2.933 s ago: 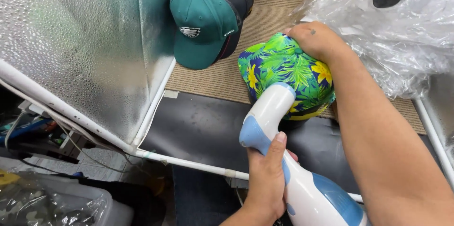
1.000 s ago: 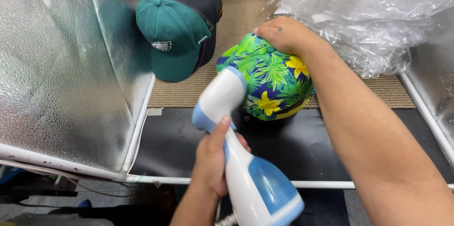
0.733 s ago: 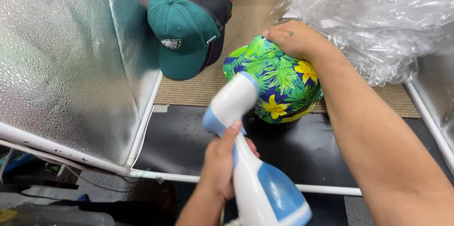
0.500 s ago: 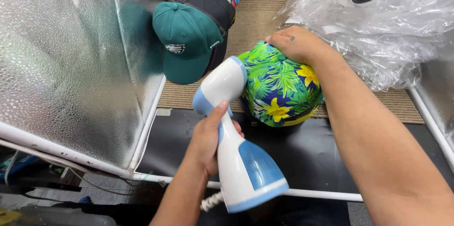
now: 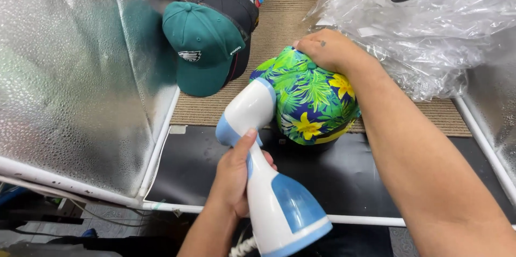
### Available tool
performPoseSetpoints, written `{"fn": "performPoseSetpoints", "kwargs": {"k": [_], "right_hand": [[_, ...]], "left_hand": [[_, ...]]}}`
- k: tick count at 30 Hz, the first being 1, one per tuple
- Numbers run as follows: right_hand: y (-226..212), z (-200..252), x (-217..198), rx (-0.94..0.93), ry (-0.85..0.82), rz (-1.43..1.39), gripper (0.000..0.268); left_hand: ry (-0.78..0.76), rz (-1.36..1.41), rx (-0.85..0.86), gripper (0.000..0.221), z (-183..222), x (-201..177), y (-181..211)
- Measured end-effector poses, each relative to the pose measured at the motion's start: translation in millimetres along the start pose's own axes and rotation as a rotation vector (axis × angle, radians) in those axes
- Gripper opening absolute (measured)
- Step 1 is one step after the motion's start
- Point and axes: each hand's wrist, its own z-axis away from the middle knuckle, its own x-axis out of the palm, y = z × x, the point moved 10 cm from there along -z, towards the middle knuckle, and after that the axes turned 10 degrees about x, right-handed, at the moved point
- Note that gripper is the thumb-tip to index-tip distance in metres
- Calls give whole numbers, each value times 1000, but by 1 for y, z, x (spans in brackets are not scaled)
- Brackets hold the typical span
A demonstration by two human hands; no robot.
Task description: A person uses a handheld steamer and a brush to clean and reshape a baseball cap at a workstation.
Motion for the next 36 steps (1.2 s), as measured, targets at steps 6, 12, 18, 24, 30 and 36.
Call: {"fn": "performPoseSetpoints", "kwargs": {"k": [6, 12, 18, 24, 30, 36], "right_hand": [[3, -5, -1, 2, 11, -17, 50], [-1, -2, -1, -22, -1, 3, 53], [2, -13, 0, -32, 14, 30, 52], [4, -1, -2, 21, -6, 32, 53], [4, -13, 0, -57, 15, 51, 60], [-1, -1, 0, -51, -12, -8, 52]], "left_hand": [[26, 90, -17, 36, 33, 11, -71], [12, -39, 148, 33, 35, 19, -51], [-176, -750, 667, 81, 28, 16, 34], [-249, -1679, 1232, 96, 53, 45, 57], [-58, -2178, 1918, 60, 99, 55, 65], [-43, -2082, 2063, 53, 98, 51, 49]]}}
